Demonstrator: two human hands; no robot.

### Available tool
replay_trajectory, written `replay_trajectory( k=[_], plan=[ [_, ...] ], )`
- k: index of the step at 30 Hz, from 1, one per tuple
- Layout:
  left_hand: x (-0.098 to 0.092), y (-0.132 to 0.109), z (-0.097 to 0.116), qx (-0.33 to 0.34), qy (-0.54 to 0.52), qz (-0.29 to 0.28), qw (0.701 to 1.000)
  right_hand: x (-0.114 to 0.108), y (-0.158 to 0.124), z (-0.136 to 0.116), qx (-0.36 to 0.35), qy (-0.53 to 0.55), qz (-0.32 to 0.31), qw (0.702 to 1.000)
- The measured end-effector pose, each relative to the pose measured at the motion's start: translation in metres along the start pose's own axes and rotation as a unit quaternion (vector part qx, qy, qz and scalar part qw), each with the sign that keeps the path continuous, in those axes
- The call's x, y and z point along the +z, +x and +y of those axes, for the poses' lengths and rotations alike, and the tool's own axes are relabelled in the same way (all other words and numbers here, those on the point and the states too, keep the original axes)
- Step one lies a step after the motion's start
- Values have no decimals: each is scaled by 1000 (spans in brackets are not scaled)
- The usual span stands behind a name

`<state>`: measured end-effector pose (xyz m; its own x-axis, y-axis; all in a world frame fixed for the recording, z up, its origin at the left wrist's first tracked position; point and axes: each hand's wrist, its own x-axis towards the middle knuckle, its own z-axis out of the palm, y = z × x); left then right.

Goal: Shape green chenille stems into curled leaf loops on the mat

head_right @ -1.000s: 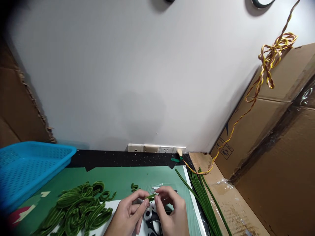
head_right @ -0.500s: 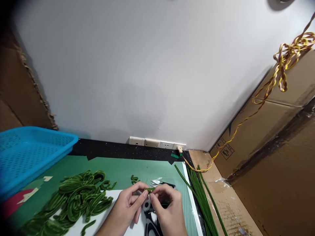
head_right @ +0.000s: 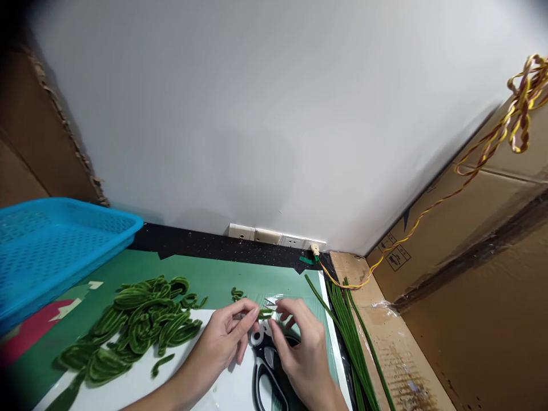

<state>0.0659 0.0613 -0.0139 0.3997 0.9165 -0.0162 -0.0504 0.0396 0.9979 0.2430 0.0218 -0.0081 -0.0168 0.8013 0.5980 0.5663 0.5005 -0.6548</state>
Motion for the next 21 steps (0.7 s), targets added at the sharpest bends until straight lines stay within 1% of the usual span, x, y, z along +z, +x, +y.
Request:
replay_trajectory(
  k=[4,7,13,21],
  plan=[
    [1,-3,4,-2,-3,-4,1000,0,-1,6,-89,-40,-8,995],
    [2,-4,4,-7,-8,-9,1000,1,-2,6,-125,-77,-13,989],
    [3,-5,2,-11,-13,-8,1000,4,-5,4,-146,-95,-22,984],
    [3,-6,3,-7,-23,-8,1000,2,-8,3,-172,-109,-9,979]
  ],
)
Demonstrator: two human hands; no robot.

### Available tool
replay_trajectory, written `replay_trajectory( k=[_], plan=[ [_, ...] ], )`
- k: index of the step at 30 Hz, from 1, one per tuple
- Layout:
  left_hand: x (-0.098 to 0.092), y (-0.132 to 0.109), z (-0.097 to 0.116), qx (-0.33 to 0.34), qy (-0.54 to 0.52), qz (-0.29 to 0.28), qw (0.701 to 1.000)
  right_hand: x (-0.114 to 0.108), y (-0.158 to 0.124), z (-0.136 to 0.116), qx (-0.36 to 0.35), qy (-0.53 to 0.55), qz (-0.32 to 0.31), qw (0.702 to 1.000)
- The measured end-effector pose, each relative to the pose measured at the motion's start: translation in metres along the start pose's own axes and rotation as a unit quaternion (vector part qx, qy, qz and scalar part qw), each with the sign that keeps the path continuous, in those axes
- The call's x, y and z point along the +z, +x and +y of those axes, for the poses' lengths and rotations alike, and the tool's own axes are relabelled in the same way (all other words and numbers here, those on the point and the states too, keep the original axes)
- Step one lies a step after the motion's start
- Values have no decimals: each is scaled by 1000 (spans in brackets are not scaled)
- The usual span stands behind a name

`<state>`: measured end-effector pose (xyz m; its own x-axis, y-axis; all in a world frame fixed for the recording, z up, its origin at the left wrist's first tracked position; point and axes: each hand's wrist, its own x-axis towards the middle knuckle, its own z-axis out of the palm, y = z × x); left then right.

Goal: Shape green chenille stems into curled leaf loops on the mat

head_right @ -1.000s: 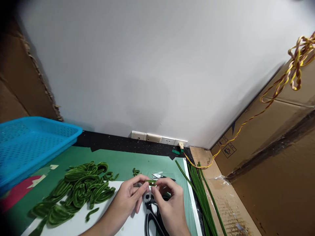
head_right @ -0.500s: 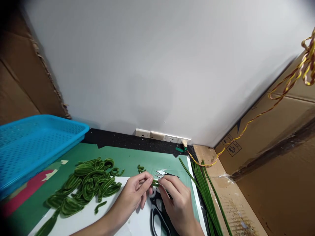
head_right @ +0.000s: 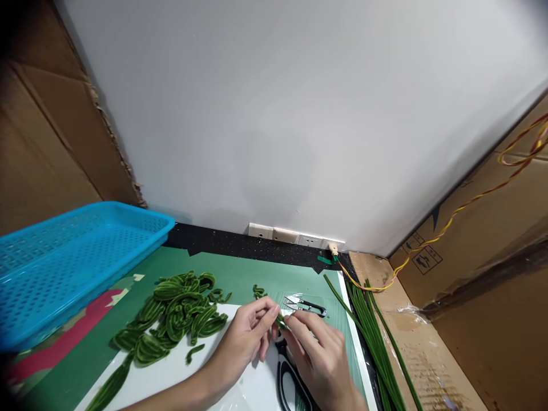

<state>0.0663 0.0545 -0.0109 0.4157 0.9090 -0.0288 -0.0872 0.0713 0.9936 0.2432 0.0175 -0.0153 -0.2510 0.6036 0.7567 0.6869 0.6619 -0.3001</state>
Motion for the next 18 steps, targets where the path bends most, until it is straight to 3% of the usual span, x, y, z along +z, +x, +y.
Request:
replay_trajectory(
  k=[7,12,18],
  plan=[
    [0,-1,0,-3,2,-10,1000,1,-1,-1,14,15,7,1000],
    [0,-1,2,-2,-12,-31,999,-2,3,-2,79,78,31,993],
    [0,-2,4,-15,-17,-34,999,-4,7,-4,136,127,14,982]
  ],
)
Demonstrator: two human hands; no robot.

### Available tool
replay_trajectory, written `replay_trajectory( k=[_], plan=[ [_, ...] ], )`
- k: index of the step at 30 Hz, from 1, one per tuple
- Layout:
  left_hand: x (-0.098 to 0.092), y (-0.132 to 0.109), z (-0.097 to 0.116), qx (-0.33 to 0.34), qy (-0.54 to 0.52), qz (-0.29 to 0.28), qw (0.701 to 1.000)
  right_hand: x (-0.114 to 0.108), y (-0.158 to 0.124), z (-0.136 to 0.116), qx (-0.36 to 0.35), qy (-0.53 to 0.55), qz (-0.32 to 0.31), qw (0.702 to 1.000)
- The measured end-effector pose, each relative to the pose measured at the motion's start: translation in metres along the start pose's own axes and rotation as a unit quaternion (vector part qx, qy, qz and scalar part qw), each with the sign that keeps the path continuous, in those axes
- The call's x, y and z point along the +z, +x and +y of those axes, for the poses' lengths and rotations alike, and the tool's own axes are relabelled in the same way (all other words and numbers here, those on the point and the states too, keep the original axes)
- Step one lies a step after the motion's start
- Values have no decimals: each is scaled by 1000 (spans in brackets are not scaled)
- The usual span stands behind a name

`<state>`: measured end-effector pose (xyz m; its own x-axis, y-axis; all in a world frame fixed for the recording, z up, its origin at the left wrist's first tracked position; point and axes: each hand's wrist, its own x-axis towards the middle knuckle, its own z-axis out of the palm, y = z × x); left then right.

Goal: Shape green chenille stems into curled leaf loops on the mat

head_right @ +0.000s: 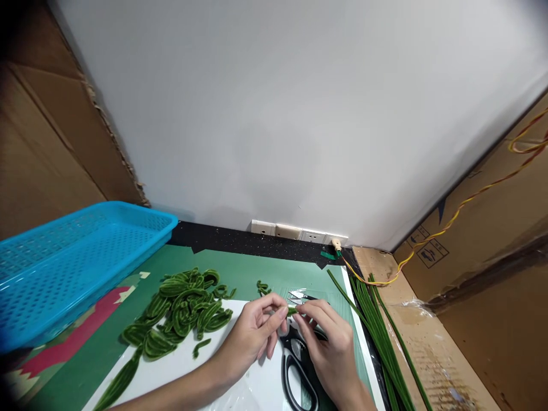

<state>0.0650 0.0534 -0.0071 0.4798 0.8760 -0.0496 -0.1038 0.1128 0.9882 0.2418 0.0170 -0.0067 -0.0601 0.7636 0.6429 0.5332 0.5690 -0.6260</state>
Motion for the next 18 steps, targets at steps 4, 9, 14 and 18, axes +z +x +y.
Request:
replay_trajectory(
  k=[4,9,14,18],
  plan=[
    [0,1,1,5,1,-4,1000,1,0,-3,2,6,1,1000],
    [-1,1,1,12,4,-15,1000,2,0,-3,44,23,-7,999],
    [0,2,-1,21,-1,-15,1000,2,-1,-2,75,26,-21,997],
    [0,2,-1,21,3,-13,1000,1,-1,-3,30,-3,-14,999]
  ],
)
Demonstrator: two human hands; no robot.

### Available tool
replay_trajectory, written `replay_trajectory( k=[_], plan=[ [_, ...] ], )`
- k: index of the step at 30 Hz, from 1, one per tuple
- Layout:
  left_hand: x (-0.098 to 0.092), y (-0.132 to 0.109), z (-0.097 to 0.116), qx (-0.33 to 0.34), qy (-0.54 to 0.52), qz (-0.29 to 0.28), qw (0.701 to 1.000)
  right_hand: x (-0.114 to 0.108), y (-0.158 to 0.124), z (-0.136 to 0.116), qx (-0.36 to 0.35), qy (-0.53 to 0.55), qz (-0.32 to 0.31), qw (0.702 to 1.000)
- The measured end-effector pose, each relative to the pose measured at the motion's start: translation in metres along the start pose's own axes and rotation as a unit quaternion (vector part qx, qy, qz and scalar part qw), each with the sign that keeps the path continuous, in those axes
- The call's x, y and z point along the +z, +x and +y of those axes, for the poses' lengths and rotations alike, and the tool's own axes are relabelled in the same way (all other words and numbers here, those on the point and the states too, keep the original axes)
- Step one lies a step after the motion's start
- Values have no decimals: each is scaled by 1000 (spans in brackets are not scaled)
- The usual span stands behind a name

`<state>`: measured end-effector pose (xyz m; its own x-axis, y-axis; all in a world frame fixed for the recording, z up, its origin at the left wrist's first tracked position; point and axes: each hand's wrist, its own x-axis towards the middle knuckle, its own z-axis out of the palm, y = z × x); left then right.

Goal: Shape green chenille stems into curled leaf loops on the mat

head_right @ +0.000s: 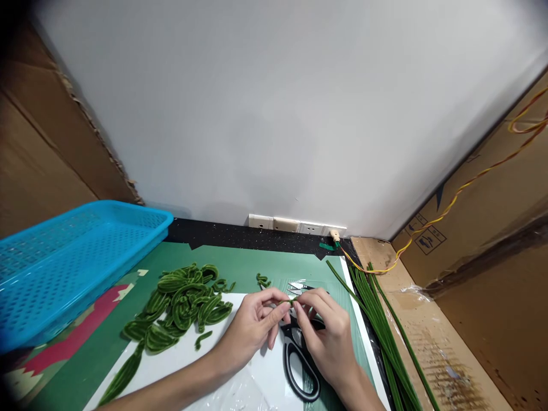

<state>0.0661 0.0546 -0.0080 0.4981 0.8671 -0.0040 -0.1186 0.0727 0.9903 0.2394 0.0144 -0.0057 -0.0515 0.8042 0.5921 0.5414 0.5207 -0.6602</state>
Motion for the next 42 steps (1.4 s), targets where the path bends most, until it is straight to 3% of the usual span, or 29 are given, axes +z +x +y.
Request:
replay_trajectory(
  k=[8,17,27,34,42],
  plan=[
    [1,-1,4,-16,16,-18,1000,1,-3,7,-102,-118,28,987],
    [3,1,4,-27,29,6,999,1,-4,7,-134,-250,-24,959],
    [4,1,3,-20,32,17,999,-1,-3,4,-169,-249,-28,953],
    [3,4,-1,-15,32,20,999,-1,-1,5,-132,-254,-40,957],
    [3,0,1,-21,38,41,998,0,-3,9,-95,-157,-45,982]
  ],
)
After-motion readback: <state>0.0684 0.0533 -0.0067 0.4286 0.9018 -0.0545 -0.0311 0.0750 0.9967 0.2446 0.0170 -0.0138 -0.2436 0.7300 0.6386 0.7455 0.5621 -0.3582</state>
